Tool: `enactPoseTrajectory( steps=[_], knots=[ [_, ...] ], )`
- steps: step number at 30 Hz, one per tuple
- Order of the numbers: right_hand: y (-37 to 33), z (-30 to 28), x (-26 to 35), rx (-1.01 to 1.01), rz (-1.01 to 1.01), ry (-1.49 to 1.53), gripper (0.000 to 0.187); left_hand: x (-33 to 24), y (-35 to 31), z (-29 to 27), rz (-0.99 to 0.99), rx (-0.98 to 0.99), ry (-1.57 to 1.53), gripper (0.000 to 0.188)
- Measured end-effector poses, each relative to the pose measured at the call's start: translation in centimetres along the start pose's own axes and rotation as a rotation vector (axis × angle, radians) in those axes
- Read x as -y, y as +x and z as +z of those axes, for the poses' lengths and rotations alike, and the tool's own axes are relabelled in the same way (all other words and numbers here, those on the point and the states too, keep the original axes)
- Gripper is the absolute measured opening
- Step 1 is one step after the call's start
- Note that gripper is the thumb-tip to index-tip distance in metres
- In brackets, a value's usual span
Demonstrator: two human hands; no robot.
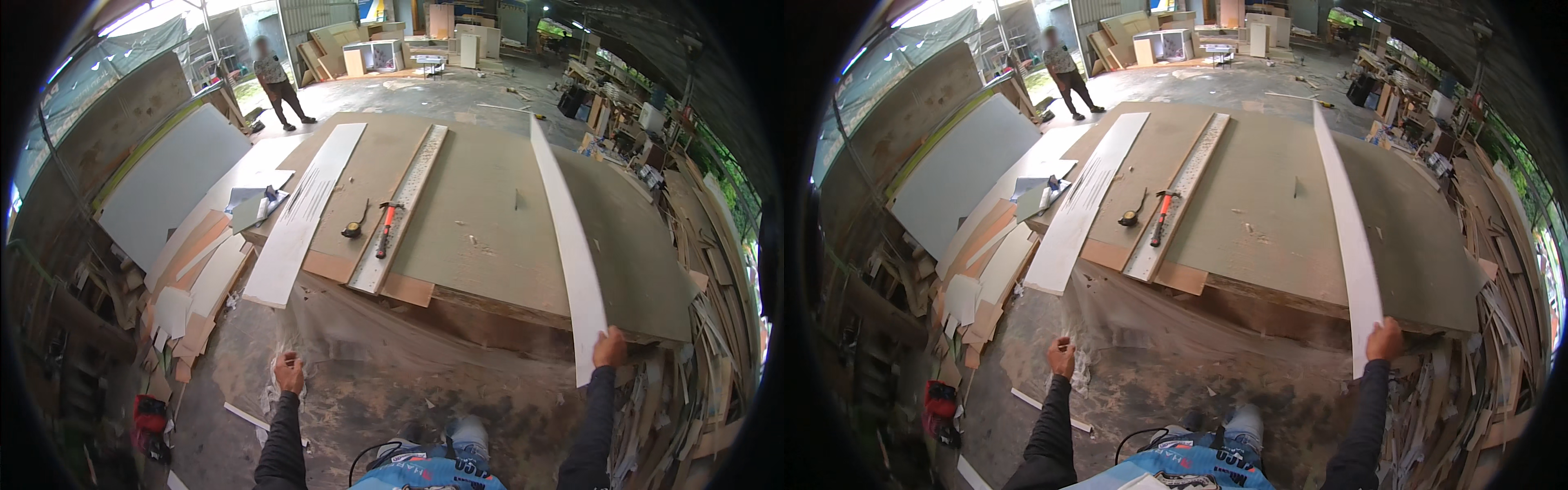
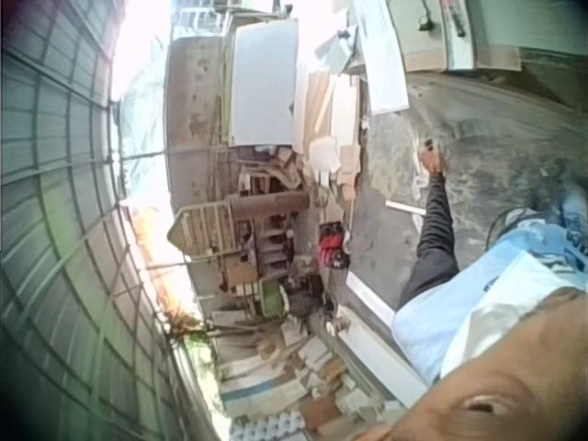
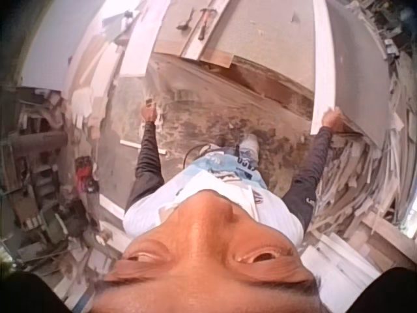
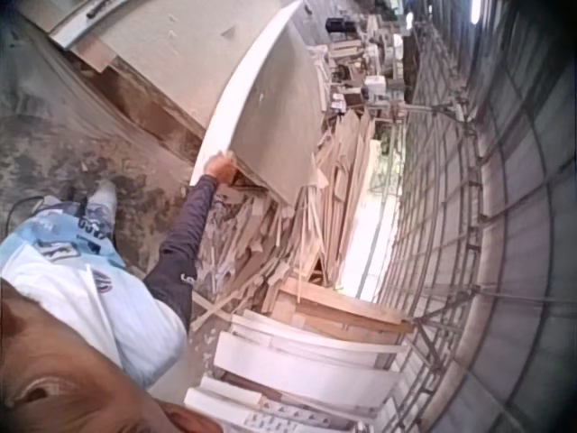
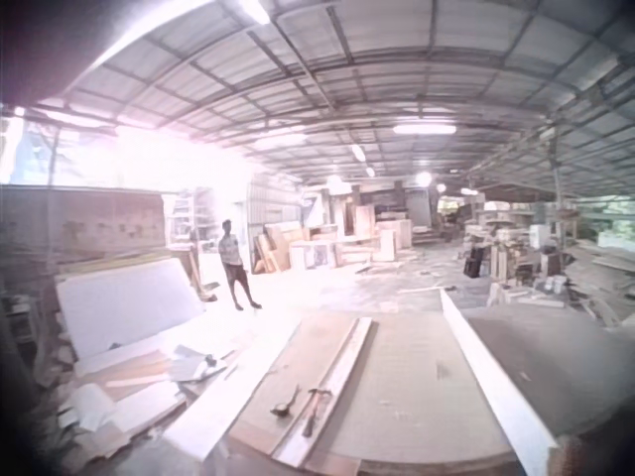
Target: The person prepares wood boards by moving them onto a workbench, using a hammer to tap a small wood block against the edge of a board, and referring to a diagram on a document.
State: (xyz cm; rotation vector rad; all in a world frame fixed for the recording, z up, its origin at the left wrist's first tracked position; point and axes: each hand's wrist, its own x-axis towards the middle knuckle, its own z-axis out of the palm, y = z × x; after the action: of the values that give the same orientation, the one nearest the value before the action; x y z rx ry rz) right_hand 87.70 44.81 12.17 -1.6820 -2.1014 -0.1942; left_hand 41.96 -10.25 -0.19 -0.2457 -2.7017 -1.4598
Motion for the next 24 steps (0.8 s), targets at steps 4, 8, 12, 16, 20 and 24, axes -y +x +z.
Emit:
enactPoseTrajectory(
  steps=[4, 8, 12, 16, 20, 24],
  knots=[
    [-1.8, 1.4, 1.2, 0.139, -0.245, 0.160, 0.013, -8.2, -6.4, 8.4, 0.014, 0.253, -0.246, 0.021],
    [-4.1, 2.9, 2.2, 0.349, -0.403, 0.193, 0.024, -19.6, -14.6, 19.8, -0.135, 0.763, -0.615, 0.035],
    [-5.8, 4.1, 1.8, 0.397, -0.436, 0.325, 0.023, -29.3, -21.8, 29.5, -0.334, 1.014, -0.676, 0.046],
    [-6.9, 3.0, -0.5, 0.375, -0.430, 0.339, 0.020, -33.9, -26.5, 38.0, -0.222, 1.112, -0.756, 0.055],
    [-7.2, 3.2, -4.8, 0.496, -0.496, 0.460, 0.027, -34.8, -29.6, 45.0, -0.128, 0.939, -0.605, 0.063],
    [-5.5, 4.5, -7.0, 0.297, -0.473, 0.686, 0.037, -31.8, -27.8, 46.4, 0.071, 0.764, -0.359, 0.077]
  ],
)
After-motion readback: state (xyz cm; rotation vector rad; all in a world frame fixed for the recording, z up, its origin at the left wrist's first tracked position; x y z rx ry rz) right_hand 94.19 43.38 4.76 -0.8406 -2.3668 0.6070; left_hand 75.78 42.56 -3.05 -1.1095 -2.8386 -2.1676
